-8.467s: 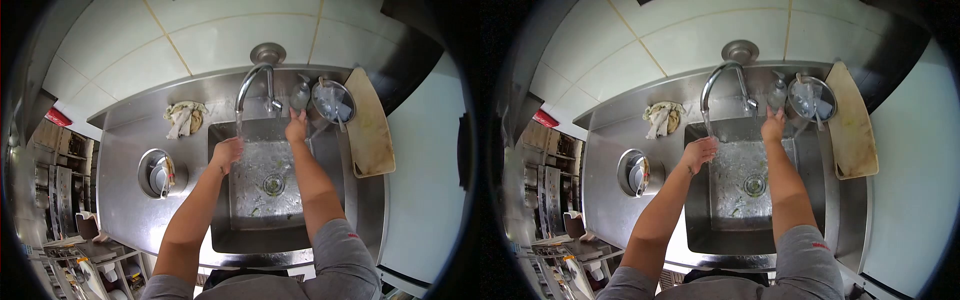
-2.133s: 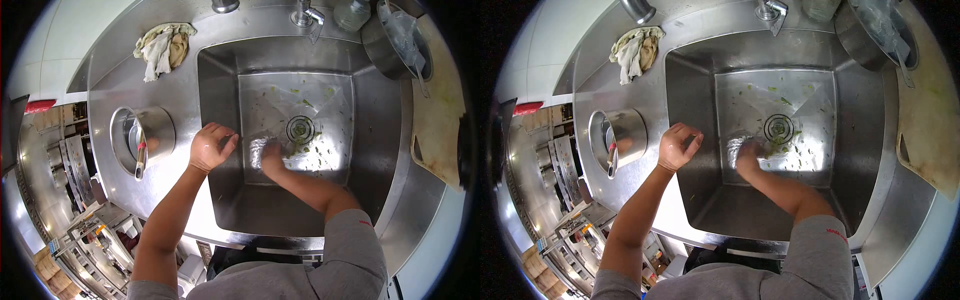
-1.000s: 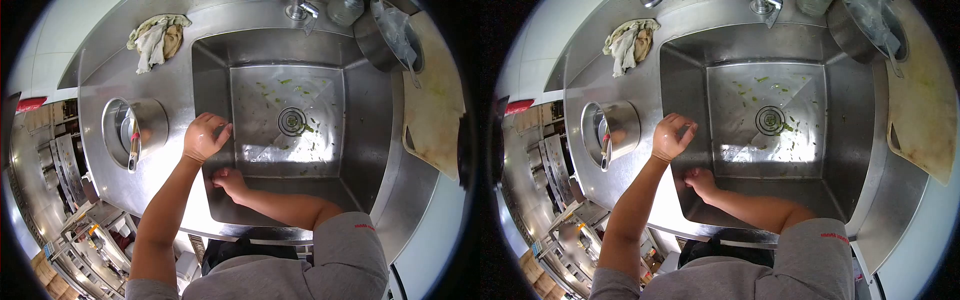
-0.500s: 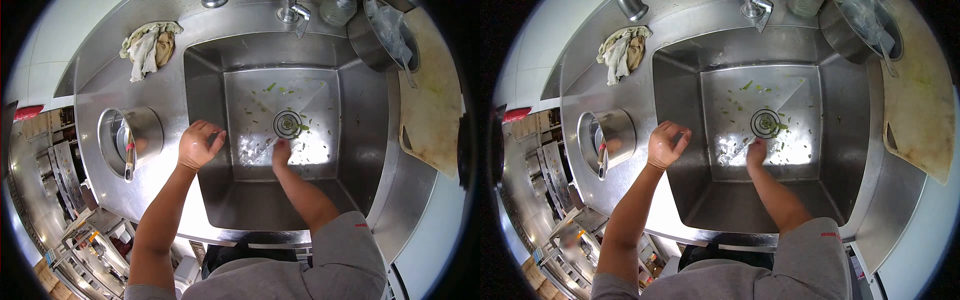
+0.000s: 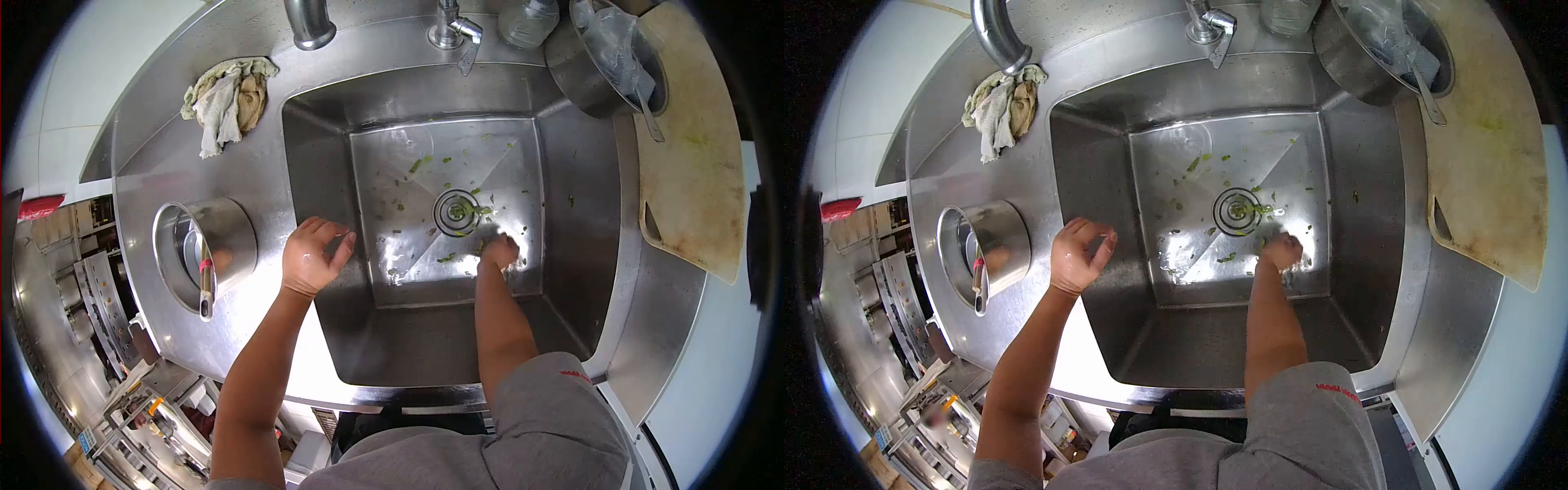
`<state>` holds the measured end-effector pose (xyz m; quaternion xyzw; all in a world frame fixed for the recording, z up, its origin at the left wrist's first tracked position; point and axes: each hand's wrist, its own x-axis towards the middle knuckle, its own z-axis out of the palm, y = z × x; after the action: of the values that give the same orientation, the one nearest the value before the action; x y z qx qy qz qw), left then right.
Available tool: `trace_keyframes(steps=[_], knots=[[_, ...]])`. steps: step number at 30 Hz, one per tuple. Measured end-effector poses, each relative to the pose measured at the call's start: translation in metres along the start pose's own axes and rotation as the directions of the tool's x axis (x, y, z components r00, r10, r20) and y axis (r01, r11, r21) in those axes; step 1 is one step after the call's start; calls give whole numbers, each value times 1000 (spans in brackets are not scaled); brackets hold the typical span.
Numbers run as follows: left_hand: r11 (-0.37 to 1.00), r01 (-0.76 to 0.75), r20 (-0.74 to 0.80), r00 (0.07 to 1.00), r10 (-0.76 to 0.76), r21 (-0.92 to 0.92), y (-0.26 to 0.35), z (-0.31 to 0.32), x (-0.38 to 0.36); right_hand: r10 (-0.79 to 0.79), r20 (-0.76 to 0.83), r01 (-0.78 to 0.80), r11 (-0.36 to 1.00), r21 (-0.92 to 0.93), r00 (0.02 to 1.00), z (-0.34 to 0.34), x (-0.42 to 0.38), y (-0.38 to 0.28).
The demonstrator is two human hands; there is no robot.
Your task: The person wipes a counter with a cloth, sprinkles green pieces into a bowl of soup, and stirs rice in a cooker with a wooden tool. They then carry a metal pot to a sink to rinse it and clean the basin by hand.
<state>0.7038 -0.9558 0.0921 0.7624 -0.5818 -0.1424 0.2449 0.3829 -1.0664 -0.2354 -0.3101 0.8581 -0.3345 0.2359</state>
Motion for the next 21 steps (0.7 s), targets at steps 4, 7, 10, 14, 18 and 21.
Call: trace_keyframes(steps=[4,7,10,14,18,21], knots=[[1000,13,-2,1000,-13,-11,2,-1,1,-378,312,453,865,-217,872,14,-24,-78],[1000,27,7,1000,-27,-11,3,-2,1,-499,491,650,733,-200,714,20,-42,-98],[1000,10,-7,1000,-10,0,2,0,1,-513,683,784,605,-141,519,29,-49,-95],[1000,9,-4,1000,-9,6,0,0,0,-561,797,930,366,-5,225,49,-48,-60],[1000,8,-1,1000,-8,-9,2,-2,2,-556,830,976,202,78,49,40,-47,-56],[1000,10,7,1000,-10,-8,2,-2,2,-529,841,976,220,5,115,48,-42,-30]])
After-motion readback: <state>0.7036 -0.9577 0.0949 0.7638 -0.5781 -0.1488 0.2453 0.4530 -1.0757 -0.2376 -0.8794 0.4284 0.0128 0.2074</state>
